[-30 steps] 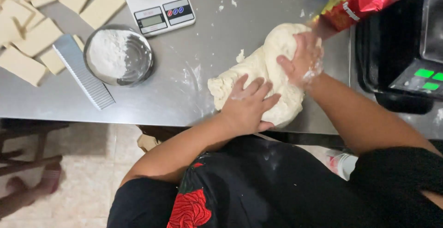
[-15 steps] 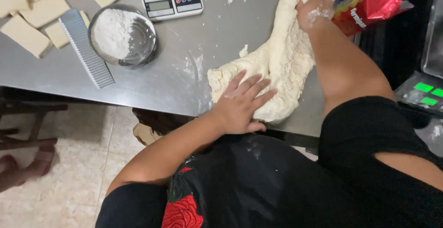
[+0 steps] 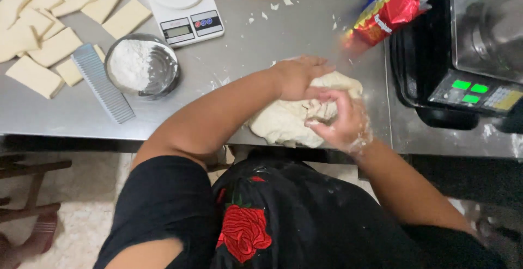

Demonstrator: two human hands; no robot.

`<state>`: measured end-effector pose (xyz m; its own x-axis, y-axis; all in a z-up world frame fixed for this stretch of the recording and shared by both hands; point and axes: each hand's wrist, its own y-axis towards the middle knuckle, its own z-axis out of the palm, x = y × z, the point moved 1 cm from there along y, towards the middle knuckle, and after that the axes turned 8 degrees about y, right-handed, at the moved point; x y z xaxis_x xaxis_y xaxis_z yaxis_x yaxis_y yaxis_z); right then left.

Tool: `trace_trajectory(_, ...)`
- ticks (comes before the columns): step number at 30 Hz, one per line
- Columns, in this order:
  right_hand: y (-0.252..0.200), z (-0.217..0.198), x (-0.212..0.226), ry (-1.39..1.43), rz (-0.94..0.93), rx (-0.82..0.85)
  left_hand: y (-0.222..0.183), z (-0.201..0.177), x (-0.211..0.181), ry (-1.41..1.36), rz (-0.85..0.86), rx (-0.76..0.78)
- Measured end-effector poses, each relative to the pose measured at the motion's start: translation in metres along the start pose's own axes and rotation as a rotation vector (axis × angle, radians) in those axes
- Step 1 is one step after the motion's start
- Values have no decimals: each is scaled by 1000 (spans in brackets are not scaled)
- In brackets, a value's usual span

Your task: Kneading a large batch of bread dough on a stainless steel preparation table in a bakery.

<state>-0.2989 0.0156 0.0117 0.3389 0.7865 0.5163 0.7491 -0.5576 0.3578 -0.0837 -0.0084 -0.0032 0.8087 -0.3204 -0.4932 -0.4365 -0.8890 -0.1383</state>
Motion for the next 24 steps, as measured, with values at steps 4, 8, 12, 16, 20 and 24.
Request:
trace_trajectory(4, -1, 14, -52, -132, 344, 192, -43, 4, -19, 134, 147, -18)
trace_trajectory(8, 27, 28, -87, -147, 301, 309, -5, 10, -2, 264, 0, -135)
trace_trajectory(12, 80, 53, -154, -412, 303, 126, 79, -4, 53, 215, -165, -144)
trace_trajectory(16, 110, 65, -205, -340, 348, 214, 176, 14, 139, 162, -270, -134)
trace_trajectory(20, 155, 70, -238, -254, 345, 337, 212, 25, 185, 115, -444, -222)
trace_trajectory(24, 187, 59, -220, -194, 318, 398, 218, -5, 188, 94, -625, -387)
